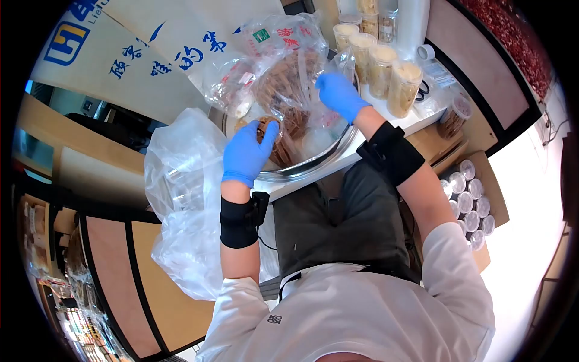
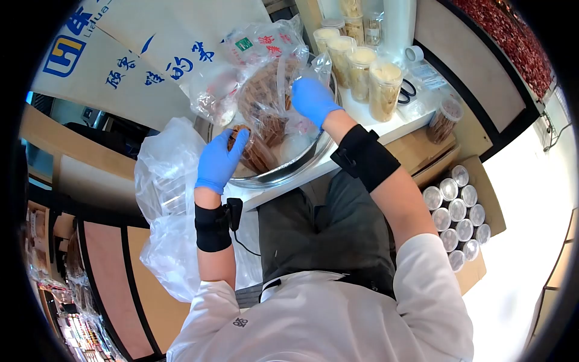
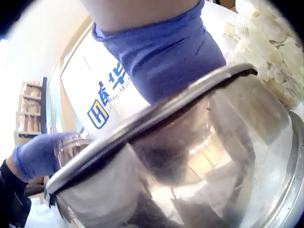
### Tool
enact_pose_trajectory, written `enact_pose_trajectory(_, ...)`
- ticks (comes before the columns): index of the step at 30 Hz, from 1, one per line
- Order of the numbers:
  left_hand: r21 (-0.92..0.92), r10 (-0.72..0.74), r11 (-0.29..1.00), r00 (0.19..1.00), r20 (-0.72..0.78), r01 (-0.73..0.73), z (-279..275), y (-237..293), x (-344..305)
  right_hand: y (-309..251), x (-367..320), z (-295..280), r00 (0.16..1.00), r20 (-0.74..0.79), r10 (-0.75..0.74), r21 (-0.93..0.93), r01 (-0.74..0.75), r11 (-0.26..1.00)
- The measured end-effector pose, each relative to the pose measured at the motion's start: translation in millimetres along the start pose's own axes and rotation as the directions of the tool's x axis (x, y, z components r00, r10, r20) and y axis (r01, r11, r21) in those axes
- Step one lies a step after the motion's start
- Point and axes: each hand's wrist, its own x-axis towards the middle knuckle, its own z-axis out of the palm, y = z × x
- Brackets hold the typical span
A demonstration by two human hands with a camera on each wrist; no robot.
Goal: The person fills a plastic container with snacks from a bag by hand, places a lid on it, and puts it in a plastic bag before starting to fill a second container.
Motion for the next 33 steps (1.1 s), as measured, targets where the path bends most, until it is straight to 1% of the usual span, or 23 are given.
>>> enact_pose_trajectory(1, -0.005, 0.001, 1.000, 1.000, -0.006, -0.001, -2, 1, 0, 5, 6, 7, 0.976, 0.208, -0.062, -0.184, 0.102, 0.978)
enact_pose_trajectory(2, -0.058, 0.053, 0.997, 0.998, 0.024, -0.051, -4, 1, -1, 11, 9, 14, 0.906, 0.416, -0.079, -0.335, 0.233, 0.913)
enact_pose_trajectory(3, -0.111, 0.104, 0.989, 0.993, 0.053, -0.097, -6, 0, -3, 14, 10, 18, 0.904, 0.419, -0.081, -0.337, 0.238, 0.911)
enact_pose_trajectory(4, -0.115, 0.097, 0.989, 0.994, 0.049, -0.091, -6, -4, -5, 16, 11, 23, 0.881, 0.467, -0.070, -0.274, 0.220, 0.936)
enact_pose_trajectory(6, -0.205, 0.260, 0.947, 0.965, 0.031, -0.249, -6, -13, -8, 29, 15, 41, 0.851, 0.521, -0.063, -0.213, 0.201, 0.956)
enact_pose_trajectory(8, -0.197, 0.229, 0.956, 0.972, 0.042, -0.217, -8, -10, -14, 54, 28, 71, 0.850, 0.495, -0.181, -0.203, 0.316, 0.927)
enact_pose_trajectory(9, -0.186, 0.205, 0.964, 0.977, 0.059, -0.191, -8, -7, -17, 50, 27, 70, 0.845, 0.503, -0.181, -0.200, 0.318, 0.927)
enact_pose_trajectory(10, -0.189, 0.198, 0.965, 0.978, 0.065, -0.183, -7, -6, -19, 42, 25, 64, 0.808, 0.574, -0.132, -0.239, 0.320, 0.917)
enact_pose_trajectory(11, -0.111, 0.216, 0.971, 0.976, 0.014, -0.213, -5, -5, -20, 34, 24, 57, 0.767, 0.637, -0.081, -0.279, 0.328, 0.903)
enact_pose_trajectory(12, -0.032, 0.238, 0.970, 0.970, -0.038, -0.240, -4, -4, -20, 27, 22, 50, 0.763, 0.641, -0.080, -0.280, 0.330, 0.902)
enact_pose_trajectory(14, -0.017, 0.239, 0.971, 0.970, -0.034, -0.240, -3, 0, -21, 17, 17, 41, 0.798, 0.602, -0.025, -0.175, 0.162, 0.971)
enact_pose_trajectory(18, -0.024, 0.272, 0.962, 0.962, -0.010, -0.272, -9, 1, -24, 19, 19, 44, 0.793, 0.609, -0.028, -0.164, 0.160, 0.973)
enact_pose_trajectory(20, -0.034, 0.242, 0.970, 0.970, 0.011, -0.242, -14, 7, -28, 15, 15, 38, 0.850, 0.521, -0.080, -0.070, 0.136, 0.988)
enact_pose_trajectory(21, -0.042, 0.220, 0.975, 0.975, 0.034, -0.219, -16, 10, -28, 13, 14, 36, 0.848, 0.522, -0.087, -0.072, 0.146, 0.987)
enact_pose_trajectory(23, -0.069, 0.192, 0.979, 0.981, -0.010, -0.192, -8, 10, -28, 8, 14, 29, 0.912, 0.398, -0.102, -0.013, 0.117, 0.993)
enact_pose_trajectory(24, -0.093, 0.167, 0.981, 0.985, -0.043, -0.170, -3, 9, -27, 12, 14, 27, 0.909, 0.401, -0.116, -0.019, 0.135, 0.991)
enact_pose_trajectory(26, -0.127, 0.165, 0.976, 0.979, -0.118, -0.180, 8, 9, -26, 26, 15, 28, 0.980, 0.105, -0.167, 0.089, 0.158, 0.983)
enact_pose_trajectory(27, -0.154, 0.169, 0.968, 0.970, -0.175, -0.197, 13, 8, -26, 20, 14, 21, 0.977, 0.113, -0.182, 0.079, 0.174, 0.982)
enact_pose_trajectory(28, -0.166, 0.159, 0.967, 0.968, -0.192, -0.192, 18, 7, -25, 7, 9, 7, 0.984, 0.004, -0.178, 0.123, 0.176, 0.977)
enact_pose_trajectory(29, -0.197, 0.191, 0.949, 0.947, -0.258, -0.246, 24, 7, -24, -5, 5, -7, 0.980, -0.102, -0.168, 0.167, 0.184, 0.969)
enact_pose_trajectory(30, -0.224, 0.220, 0.927, 0.921, -0.322, -0.300, 27, 7, -24, -23, 1, -20, 0.979, -0.091, -0.184, 0.156, 0.197, 0.968)
enact_pose_trajectory(32, -0.288, 0.181, 0.917, 0.930, -0.320, -0.277, 28, 11, -24, -61, -13, -40, 0.990, -0.104, -0.096, 0.476, 0.134, 0.869)
enact_pose_trajectory(33, -0.338, 0.156, 0.904, 0.938, -0.309, -0.262, 28, 12, -22, -72, -17, -44, 0.989, -0.099, -0.106, 0.468, 0.140, 0.873)
